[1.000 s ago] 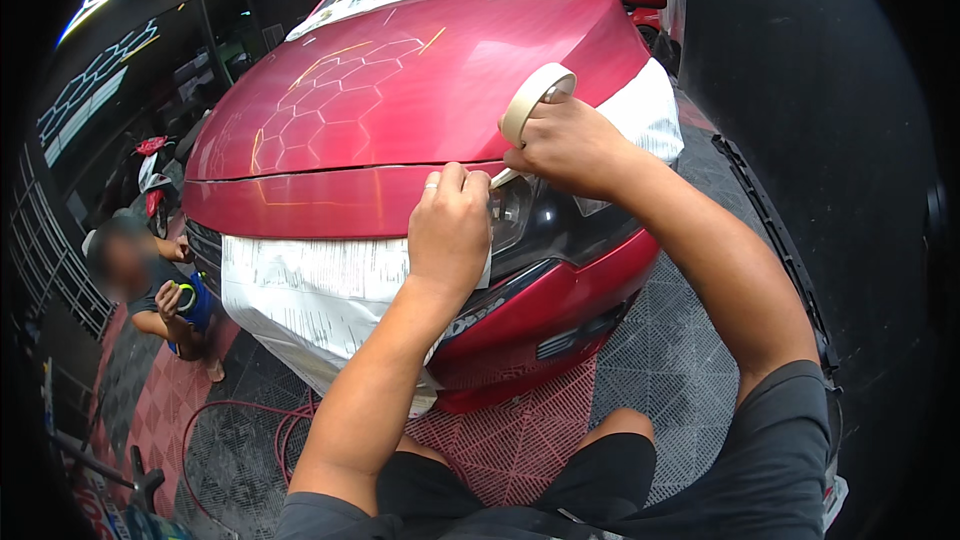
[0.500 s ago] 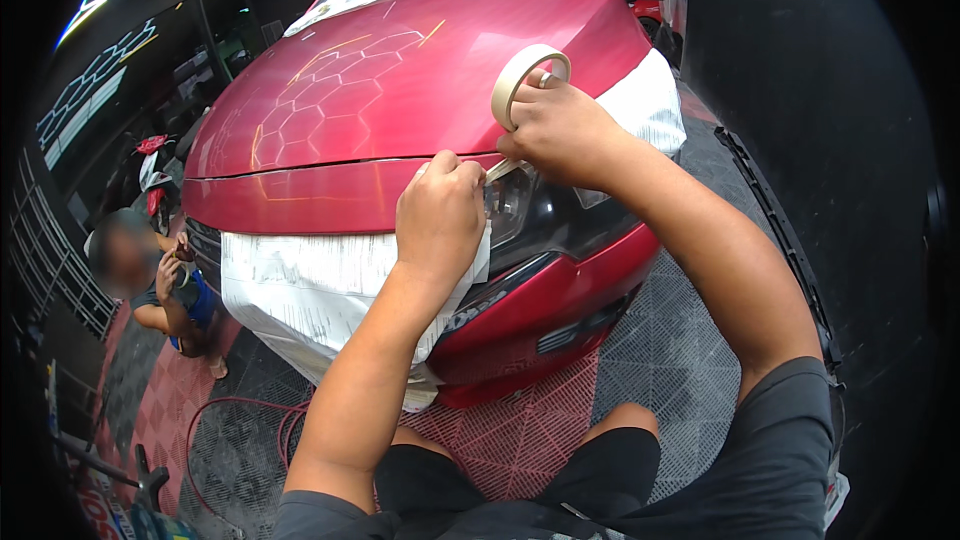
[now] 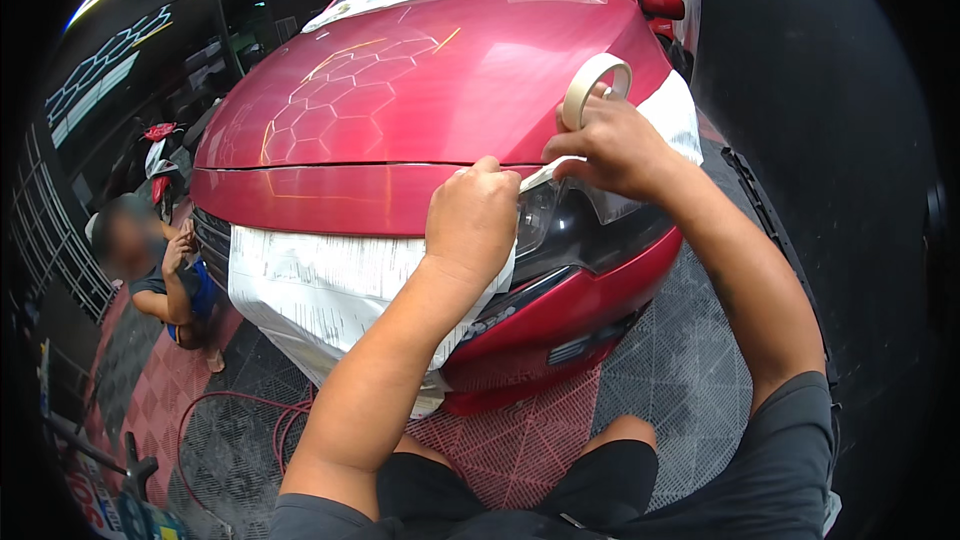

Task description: The person applies masking tape and newspaper to the front and side of a red car, covering the headlights, bumper, and windows. They smooth the newspaper and tape it down to protect the surfaces.

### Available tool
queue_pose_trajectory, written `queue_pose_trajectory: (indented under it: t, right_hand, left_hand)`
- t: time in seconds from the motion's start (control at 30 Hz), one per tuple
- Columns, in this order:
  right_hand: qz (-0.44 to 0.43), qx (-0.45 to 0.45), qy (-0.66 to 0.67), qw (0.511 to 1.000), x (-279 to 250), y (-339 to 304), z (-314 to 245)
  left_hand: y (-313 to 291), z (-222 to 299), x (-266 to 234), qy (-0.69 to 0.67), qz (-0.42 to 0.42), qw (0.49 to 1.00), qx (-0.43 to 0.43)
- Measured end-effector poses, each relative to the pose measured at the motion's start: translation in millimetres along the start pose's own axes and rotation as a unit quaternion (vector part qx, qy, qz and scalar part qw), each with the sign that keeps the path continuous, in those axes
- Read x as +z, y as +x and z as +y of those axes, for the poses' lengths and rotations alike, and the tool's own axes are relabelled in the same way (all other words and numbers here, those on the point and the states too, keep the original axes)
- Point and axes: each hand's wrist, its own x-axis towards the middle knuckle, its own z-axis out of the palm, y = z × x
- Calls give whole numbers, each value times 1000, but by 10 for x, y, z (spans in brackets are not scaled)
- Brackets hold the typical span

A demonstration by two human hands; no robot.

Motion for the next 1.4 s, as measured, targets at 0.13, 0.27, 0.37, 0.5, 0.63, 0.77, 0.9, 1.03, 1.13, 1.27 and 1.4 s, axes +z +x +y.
queue_pose_trajectory:
  t: [0.13,0.27,0.37,0.5,0.63,0.77,0.9,1.03,1.13,1.27,1.4]
  right_hand:
    - [8,-12,3,1000,121,-3,-35]
    - [4,-32,-41,999,142,41,-67]
    - [-3,-40,-66,997,131,94,-96]
    - [-14,-59,-62,996,77,135,-70]
    - [-59,-51,-45,996,43,213,-69]
    - [-96,-45,-37,994,18,245,-72]
    - [-108,-48,-49,992,28,316,-86]
    - [-128,-43,-73,988,-54,359,-151]
    - [-138,-40,-142,979,-48,270,-16]
    - [-124,8,-74,989,-41,175,52]
    - [-40,4,4,999,21,92,-82]
  left_hand:
    - [5,12,-27,1,-15,1000,15]
    - [4,6,-37,28,-20,999,26]
    - [8,14,-22,39,-26,998,29]
    - [49,28,-40,33,-49,998,29]
    - [48,-3,-93,33,-67,996,38]
    - [58,12,-109,38,-73,995,57]
    - [17,-22,-122,52,-83,994,57]
    - [7,-19,-123,53,-83,994,50]
    - [59,41,-140,55,-95,992,55]
    - [66,22,-126,53,-90,993,54]
    - [64,22,-131,46,-86,994,46]
